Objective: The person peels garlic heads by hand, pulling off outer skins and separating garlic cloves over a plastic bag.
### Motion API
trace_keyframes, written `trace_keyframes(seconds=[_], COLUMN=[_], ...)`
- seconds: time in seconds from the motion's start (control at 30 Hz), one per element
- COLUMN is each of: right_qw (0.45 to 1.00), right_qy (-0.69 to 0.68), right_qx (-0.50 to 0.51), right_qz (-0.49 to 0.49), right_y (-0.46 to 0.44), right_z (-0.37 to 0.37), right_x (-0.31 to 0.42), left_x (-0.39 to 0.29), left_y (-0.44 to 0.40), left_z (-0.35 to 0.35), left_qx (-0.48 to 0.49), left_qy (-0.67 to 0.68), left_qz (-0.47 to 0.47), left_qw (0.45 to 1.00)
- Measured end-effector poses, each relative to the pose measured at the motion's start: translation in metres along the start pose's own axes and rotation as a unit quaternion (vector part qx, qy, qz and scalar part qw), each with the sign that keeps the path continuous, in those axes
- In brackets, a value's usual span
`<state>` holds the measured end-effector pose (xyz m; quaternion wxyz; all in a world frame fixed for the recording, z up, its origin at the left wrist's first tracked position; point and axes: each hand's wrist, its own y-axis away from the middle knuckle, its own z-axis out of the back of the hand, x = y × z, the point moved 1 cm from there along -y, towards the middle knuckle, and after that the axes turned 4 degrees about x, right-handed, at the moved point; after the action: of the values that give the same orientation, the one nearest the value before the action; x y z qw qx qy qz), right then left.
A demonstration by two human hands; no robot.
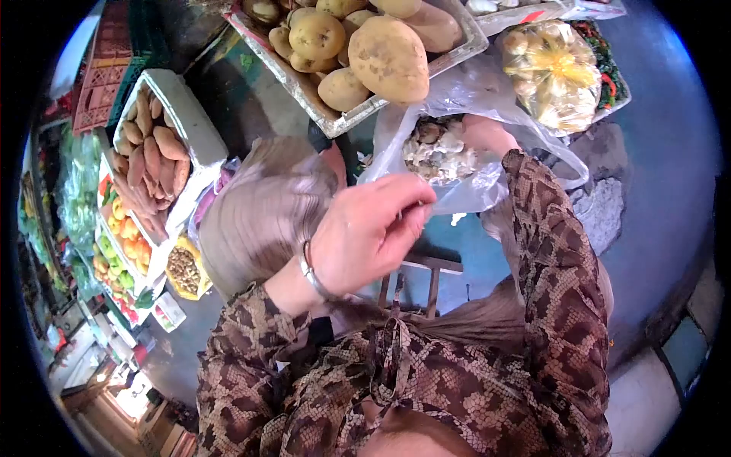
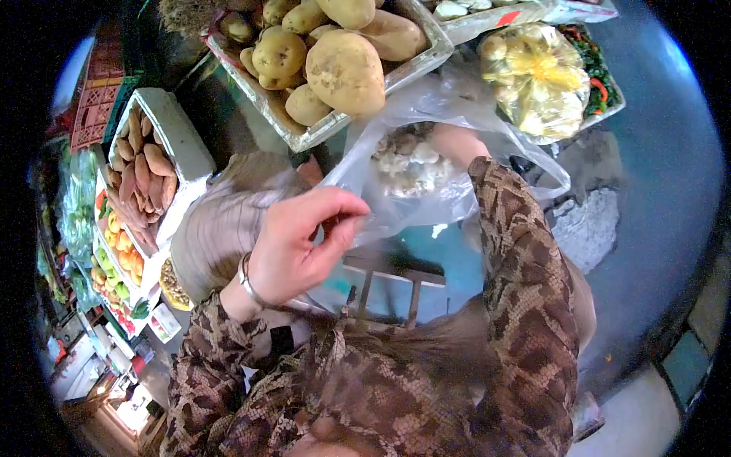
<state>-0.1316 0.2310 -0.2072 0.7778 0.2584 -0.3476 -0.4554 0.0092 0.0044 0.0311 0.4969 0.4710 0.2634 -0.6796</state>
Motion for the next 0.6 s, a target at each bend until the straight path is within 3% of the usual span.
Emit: trace_keyframes(seconds=[0.1, 0.17, 0.27, 0.3, 0.37, 0.5, 0.53, 0.57, 0.6], right_qw=[0.998, 0.998, 0.993, 0.993, 0.970, 0.954, 0.953, 0.918, 0.871], right_qy=[-0.025, -0.010, -0.053, -0.048, -0.204, -0.207, -0.209, -0.316, -0.418], right_qx=[0.019, -0.030, -0.080, -0.086, -0.121, -0.195, -0.198, -0.214, -0.227], right_qz=[-0.056, -0.049, 0.063, 0.058, 0.056, 0.092, 0.092, 0.106, 0.120], right_y=[0.029, 0.038, 0.091, 0.110, 0.166, 0.234, 0.242, 0.248, 0.250], right_z=[0.036, 0.044, 0.069, 0.074, 0.092, 0.102, 0.096, 0.091, 0.088], right_x=[0.013, 0.011, 0.027, 0.035, 0.070, 0.111, 0.117, 0.121, 0.123], left_x=[0.010, 0.015, 0.022, 0.022, 0.019, 0.008, 0.003, -0.001, 0.001], left_y=[-0.002, -0.002, -0.004, -0.005, -0.007, -0.011, -0.010, -0.010, -0.011], left_z=[-0.002, 0.000, -0.004, -0.004, -0.005, -0.005, -0.005, -0.005, -0.007], left_qx=[-0.012, -0.035, -0.033, -0.030, -0.019, 0.008, 0.068, 0.126, 0.117], left_qy=[-0.014, -0.036, -0.054, -0.074, -0.058, -0.031, 0.112, 0.251, 0.281], left_qz=[-0.023, -0.039, -0.033, -0.023, -0.032, -0.054, 0.007, 0.069, 0.040], left_qw=[1.000, 0.998, 0.997, 0.997, 0.998, 0.998, 0.991, 0.957, 0.952])
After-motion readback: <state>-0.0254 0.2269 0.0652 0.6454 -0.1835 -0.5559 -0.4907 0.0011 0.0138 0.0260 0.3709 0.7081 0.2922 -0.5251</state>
